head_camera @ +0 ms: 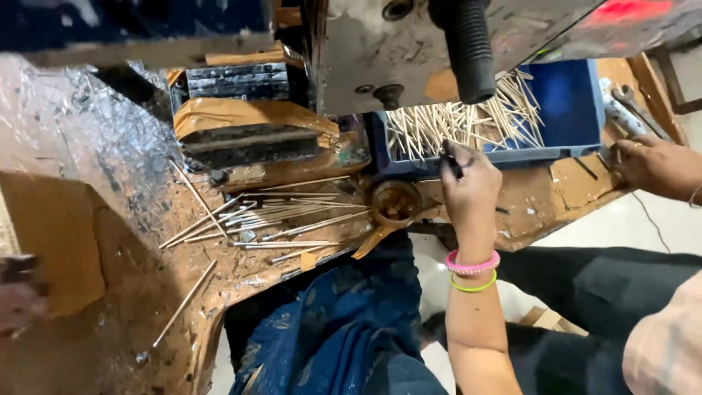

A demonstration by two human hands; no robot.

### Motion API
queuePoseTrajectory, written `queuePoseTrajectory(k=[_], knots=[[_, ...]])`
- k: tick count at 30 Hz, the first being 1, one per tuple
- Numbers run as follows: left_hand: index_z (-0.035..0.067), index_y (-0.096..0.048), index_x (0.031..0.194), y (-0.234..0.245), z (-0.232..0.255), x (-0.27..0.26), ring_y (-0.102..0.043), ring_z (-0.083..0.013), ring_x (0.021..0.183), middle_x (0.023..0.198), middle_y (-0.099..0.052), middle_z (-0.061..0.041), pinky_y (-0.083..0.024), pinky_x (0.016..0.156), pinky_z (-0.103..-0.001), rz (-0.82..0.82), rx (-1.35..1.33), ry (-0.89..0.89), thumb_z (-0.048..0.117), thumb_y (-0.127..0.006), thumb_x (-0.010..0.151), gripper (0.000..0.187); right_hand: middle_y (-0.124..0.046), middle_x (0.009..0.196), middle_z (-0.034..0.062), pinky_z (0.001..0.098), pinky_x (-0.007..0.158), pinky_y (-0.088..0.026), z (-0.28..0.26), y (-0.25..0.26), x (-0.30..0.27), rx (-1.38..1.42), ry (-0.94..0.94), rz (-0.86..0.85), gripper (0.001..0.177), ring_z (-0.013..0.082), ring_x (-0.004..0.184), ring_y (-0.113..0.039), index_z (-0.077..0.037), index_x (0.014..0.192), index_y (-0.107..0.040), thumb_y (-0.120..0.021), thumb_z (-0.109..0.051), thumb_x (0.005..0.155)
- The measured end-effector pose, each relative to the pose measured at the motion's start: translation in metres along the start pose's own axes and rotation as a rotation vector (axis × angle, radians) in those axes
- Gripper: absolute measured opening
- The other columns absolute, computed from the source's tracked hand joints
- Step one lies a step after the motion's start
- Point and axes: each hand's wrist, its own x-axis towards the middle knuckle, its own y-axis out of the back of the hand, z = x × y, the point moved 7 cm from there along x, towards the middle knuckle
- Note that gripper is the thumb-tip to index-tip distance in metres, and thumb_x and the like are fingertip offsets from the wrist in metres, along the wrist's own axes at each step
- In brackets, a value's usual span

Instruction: Operating a semi-automatic machine to feed, coat, and organize incense sticks in a manufacturing workshop.

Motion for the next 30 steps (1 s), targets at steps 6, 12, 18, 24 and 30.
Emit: queuePoseTrajectory(k=[6,12,18,24,30], knots=[[0.002,-0.07,0.101,-0.166,0.062,0.069,-0.067,-0.0125,0.083,0.092,-0.072,-0.004,-0.054,0.078,-0.029,-0.178,-0.093,-0.103,-0.002,-0.074,0.083,0.019,-0.07,0.107,0.0108,0.0284,0.076,-0.053,-0.075,-0.059,-0.02,0.787,-0.325,-0.283,0.043,0.0139,0.088,-0.063,0.003,0.129,-0.063,-0.072,-0.003,0.087],[-0.001,-0.071,0.107,-0.177,0.114,0.119,-0.062,-0.0165,0.08,0.095,-0.07,-0.009,-0.055,0.073,-0.031,-0.463,-0.137,-0.204,0.003,-0.075,0.084,0.023,-0.07,0.114,0.0085,0.0277,0.091,-0.055,-0.132,-0.071,0.032,1.207,-0.13,-0.389,0.02,0.0131,0.102,-0.066,0.003,0.118,-0.065,-0.064,0.001,0.098],[0.003,-0.065,0.109,-0.135,0.09,0.189,-0.059,-0.0084,0.079,0.093,-0.065,0.001,-0.051,0.066,-0.026,-0.272,-0.492,-0.212,0.001,-0.071,0.089,0.021,-0.07,0.114,0.0103,0.0315,0.096,-0.054,-0.174,-0.053,0.09,0.856,0.174,-0.286,0.014,0.0205,0.107,-0.065,0.002,0.115,-0.066,-0.064,0.003,0.101],[0.003,-0.068,0.099,-0.141,0.084,0.247,-0.058,-0.0072,0.076,0.088,-0.064,0.002,-0.047,0.064,-0.025,0.128,-0.427,-0.141,0.004,-0.072,0.094,0.007,-0.069,0.123,0.015,0.0411,0.103,-0.052,-0.206,-0.069,0.123,0.29,0.505,-0.172,0.041,0.0332,0.12,-0.061,-0.002,0.127,-0.068,-0.063,0.013,0.089],[0.004,-0.07,0.095,-0.153,0.072,0.258,-0.059,-0.0062,0.075,0.086,-0.066,0.003,-0.048,0.065,-0.024,0.098,-0.603,0.008,0.003,-0.071,0.09,0.005,-0.066,0.131,0.0184,0.0445,0.111,-0.048,-0.199,-0.074,0.119,0.13,0.434,-0.176,0.043,0.0398,0.126,-0.059,0.001,0.133,-0.065,-0.058,0.012,0.092]])
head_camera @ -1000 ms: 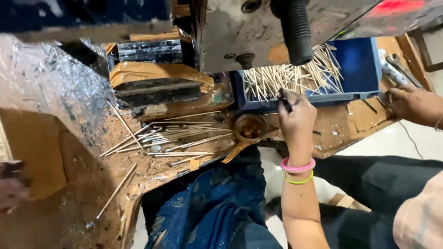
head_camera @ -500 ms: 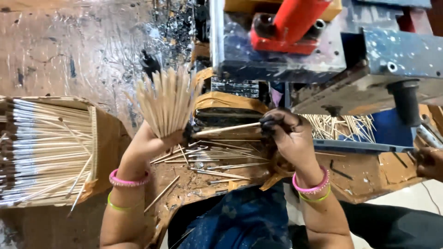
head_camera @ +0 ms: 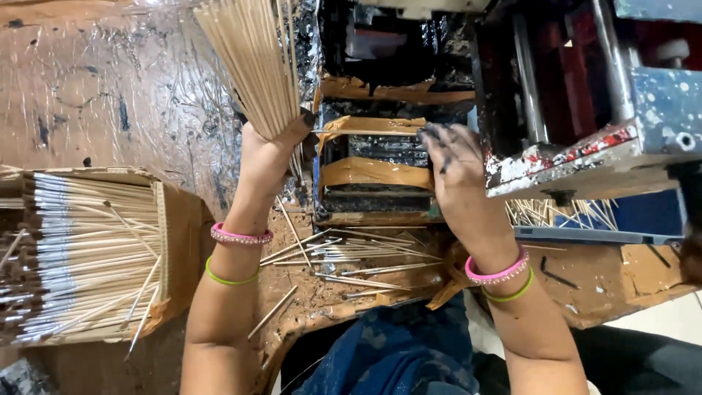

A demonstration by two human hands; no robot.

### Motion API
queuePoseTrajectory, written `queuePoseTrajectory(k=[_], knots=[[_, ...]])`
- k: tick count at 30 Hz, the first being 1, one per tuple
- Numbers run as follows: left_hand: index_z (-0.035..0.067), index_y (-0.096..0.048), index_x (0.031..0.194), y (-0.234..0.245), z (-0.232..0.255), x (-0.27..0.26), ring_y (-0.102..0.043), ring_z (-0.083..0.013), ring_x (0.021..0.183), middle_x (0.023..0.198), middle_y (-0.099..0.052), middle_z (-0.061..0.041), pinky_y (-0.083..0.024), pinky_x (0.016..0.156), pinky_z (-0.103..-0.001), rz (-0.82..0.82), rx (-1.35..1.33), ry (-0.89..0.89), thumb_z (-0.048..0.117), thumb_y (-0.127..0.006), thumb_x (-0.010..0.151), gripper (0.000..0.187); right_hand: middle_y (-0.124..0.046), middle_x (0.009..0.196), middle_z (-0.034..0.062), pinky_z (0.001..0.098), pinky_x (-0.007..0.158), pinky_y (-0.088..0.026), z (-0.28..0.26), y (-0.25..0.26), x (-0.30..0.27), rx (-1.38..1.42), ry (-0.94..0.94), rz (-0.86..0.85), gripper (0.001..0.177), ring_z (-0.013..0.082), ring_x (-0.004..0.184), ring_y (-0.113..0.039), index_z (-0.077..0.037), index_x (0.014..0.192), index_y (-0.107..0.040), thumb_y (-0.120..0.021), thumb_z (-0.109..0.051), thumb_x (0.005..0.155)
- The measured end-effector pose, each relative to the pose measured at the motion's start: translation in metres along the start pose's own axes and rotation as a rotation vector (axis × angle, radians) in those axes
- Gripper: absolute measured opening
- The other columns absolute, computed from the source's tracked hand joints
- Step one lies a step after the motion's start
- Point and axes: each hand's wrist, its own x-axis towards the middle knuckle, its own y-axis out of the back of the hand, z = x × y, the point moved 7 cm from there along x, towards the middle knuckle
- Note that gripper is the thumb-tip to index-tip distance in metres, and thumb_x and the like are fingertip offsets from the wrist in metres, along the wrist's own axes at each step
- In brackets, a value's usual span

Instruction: Operating a semi-automatic machine to feed, coat, and organize incense sticks in a manufacturing workshop.

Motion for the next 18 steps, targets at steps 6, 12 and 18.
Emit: queuePoseTrajectory(k=[6,12,18], knots=[[0.003,-0.068,0.097,-0.004,0.013,-0.003,-0.058,-0.0054,0.079,0.088,-0.065,0.004,-0.048,0.069,-0.024,-0.073,0.024,-0.041,0.003,-0.072,0.091,0.007,-0.063,0.137,0.0226,0.0462,0.114,-0.045,-0.007,0.003,-0.003,0.019,-0.062,0.025,0.034,0.0407,0.131,-0.056,0.006,0.135,-0.06,-0.055,0.006,0.102],[0.003,-0.066,0.095,-0.009,0.011,-0.005,-0.054,-0.0052,0.074,0.084,-0.062,0.004,-0.045,0.063,-0.025,-0.116,0.121,-0.033,0.004,-0.07,0.093,0.005,-0.058,0.144,0.0239,0.0449,0.115,-0.044,-0.004,-0.001,-0.008,0.043,-0.111,0.025,0.04,0.0399,0.135,-0.054,0.008,0.141,-0.056,-0.052,0.007,0.101],[0.002,-0.067,0.096,-0.02,-0.002,-0.005,-0.056,-0.0088,0.068,0.081,-0.062,0.001,-0.047,0.058,-0.027,-0.048,-0.033,0.023,0.004,-0.066,0.092,0.005,-0.061,0.131,0.0203,0.0463,0.105,-0.048,0.01,-0.006,-0.026,-0.099,-0.13,0.094,0.037,0.0408,0.12,-0.06,0.001,0.132,-0.061,-0.061,0.0,0.094]])
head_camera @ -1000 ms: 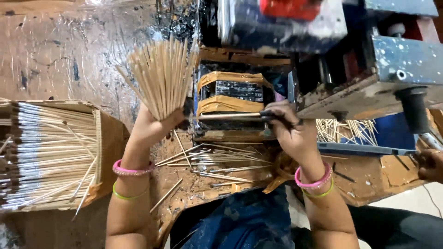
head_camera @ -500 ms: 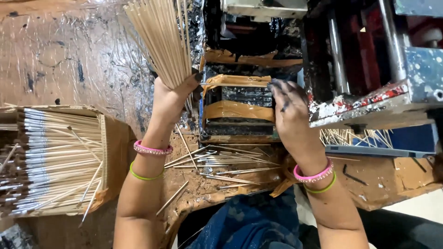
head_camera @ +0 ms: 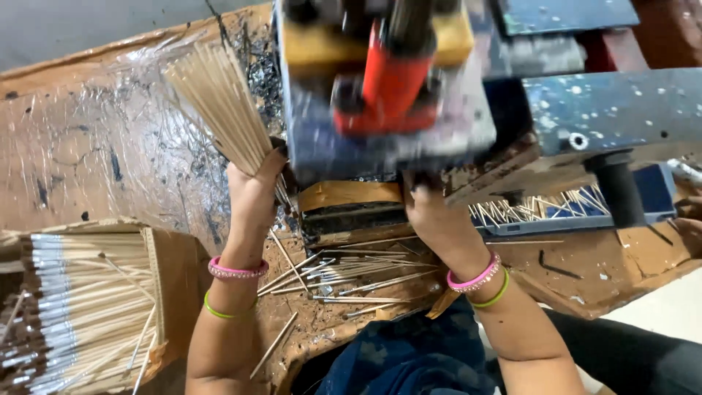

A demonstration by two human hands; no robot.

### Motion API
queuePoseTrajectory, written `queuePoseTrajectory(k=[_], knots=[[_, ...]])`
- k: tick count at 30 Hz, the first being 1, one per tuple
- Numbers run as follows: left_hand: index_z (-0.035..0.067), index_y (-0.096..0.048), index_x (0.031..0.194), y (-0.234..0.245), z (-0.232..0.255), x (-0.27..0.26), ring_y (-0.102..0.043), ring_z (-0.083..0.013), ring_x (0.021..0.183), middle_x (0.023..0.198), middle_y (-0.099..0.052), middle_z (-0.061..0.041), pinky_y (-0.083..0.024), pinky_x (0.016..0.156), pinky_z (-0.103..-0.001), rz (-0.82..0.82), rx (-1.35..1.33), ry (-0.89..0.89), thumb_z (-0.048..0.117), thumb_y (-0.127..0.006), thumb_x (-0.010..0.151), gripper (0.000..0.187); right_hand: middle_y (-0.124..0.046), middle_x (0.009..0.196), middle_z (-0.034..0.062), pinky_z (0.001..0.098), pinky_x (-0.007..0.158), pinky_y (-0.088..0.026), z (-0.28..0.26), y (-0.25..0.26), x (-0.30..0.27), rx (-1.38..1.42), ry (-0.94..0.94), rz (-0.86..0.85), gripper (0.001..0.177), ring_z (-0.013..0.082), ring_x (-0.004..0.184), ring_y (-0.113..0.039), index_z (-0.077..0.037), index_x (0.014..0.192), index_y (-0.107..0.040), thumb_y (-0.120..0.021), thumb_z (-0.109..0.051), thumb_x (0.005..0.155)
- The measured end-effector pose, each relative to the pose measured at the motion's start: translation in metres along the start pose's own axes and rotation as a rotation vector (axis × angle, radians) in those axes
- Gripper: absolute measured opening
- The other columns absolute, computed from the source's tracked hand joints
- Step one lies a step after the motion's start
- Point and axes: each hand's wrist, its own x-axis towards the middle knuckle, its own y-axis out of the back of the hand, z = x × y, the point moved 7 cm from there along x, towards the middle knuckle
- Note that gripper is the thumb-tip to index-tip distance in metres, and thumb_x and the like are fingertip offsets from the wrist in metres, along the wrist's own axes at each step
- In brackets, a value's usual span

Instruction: Operating a semi-automatic machine to feed, coat, and organize incense sticks in a manufacturing workshop.

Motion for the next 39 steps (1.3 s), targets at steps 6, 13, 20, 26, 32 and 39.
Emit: queuePoseTrajectory(k=[6,13,20,26,32,39], knots=[[0.001,-0.067,0.102,-0.004,0.015,0.0,-0.058,-0.0083,0.079,0.09,-0.065,0.001,-0.048,0.067,-0.025,0.049,-0.047,-0.08,-0.002,-0.059,0.095,0.011,-0.066,0.111,0.0156,0.0524,0.091,-0.052,-0.003,0.011,-0.003,-0.242,0.095,0.124,0.021,0.0407,0.097,-0.068,-0.003,0.111,-0.067,-0.07,-0.007,0.09],[0.001,-0.064,0.091,0.037,-0.022,-0.003,-0.053,-0.0072,0.079,0.086,-0.06,0.002,-0.041,0.066,-0.025,0.0,0.218,-0.198,-0.007,-0.049,0.091,0.017,-0.065,0.112,0.0174,0.056,0.088,-0.052,-0.05,0.067,0.044,-0.11,0.195,0.239,0.034,0.0352,0.101,-0.068,0.005,0.116,-0.065,-0.063,-0.003,0.082],[-0.002,-0.065,0.103,0.125,-0.108,-0.086,-0.061,-0.0158,0.077,0.089,-0.066,-0.006,-0.046,0.067,-0.03,0.157,0.523,-0.181,0.011,-0.07,0.1,0.014,-0.072,0.089,0.0136,0.0436,0.069,-0.053,0.007,0.05,-0.003,0.192,-0.195,0.045,0.012,0.0306,0.073,-0.068,-0.001,0.103,-0.073,-0.075,-0.009,0.094],[-0.005,-0.065,0.109,0.185,-0.119,-0.174,-0.061,-0.0176,0.09,0.102,-0.066,-0.008,-0.052,0.081,-0.034,0.345,0.609,-0.239,-0.006,-0.073,0.097,0.015,-0.073,0.102,0.0153,0.0421,0.082,-0.056,0.072,0.071,-0.114,0.033,-0.221,0.194,0.02,0.0353,0.09,-0.07,-0.005,0.114,-0.071,-0.076,-0.007,0.095],[0.004,-0.064,0.096,0.089,-0.067,-0.167,-0.065,-0.0141,0.075,0.095,-0.07,-0.005,-0.059,0.068,-0.026,-0.017,0.366,-0.211,0.001,-0.073,0.092,0.01,-0.073,0.098,0.0172,0.0329,0.076,-0.056,0.051,0.047,-0.127,0.247,-0.523,0.03,0.044,0.0256,0.083,-0.071,0.0,0.121,-0.068,-0.08,-0.01,0.079],[0.001,-0.069,0.111,0.018,-0.005,-0.125,-0.067,-0.0139,0.086,0.096,-0.07,-0.006,-0.053,0.075,-0.024,-0.374,0.463,-0.31,0.017,-0.075,0.087,0.03,-0.075,0.109,0.0084,0.0276,0.089,-0.057,0.006,0.007,-0.066,1.126,-0.179,-0.156,0.026,0.0129,0.098,-0.069,-0.006,0.124,-0.067,-0.068,-0.002,0.098]])
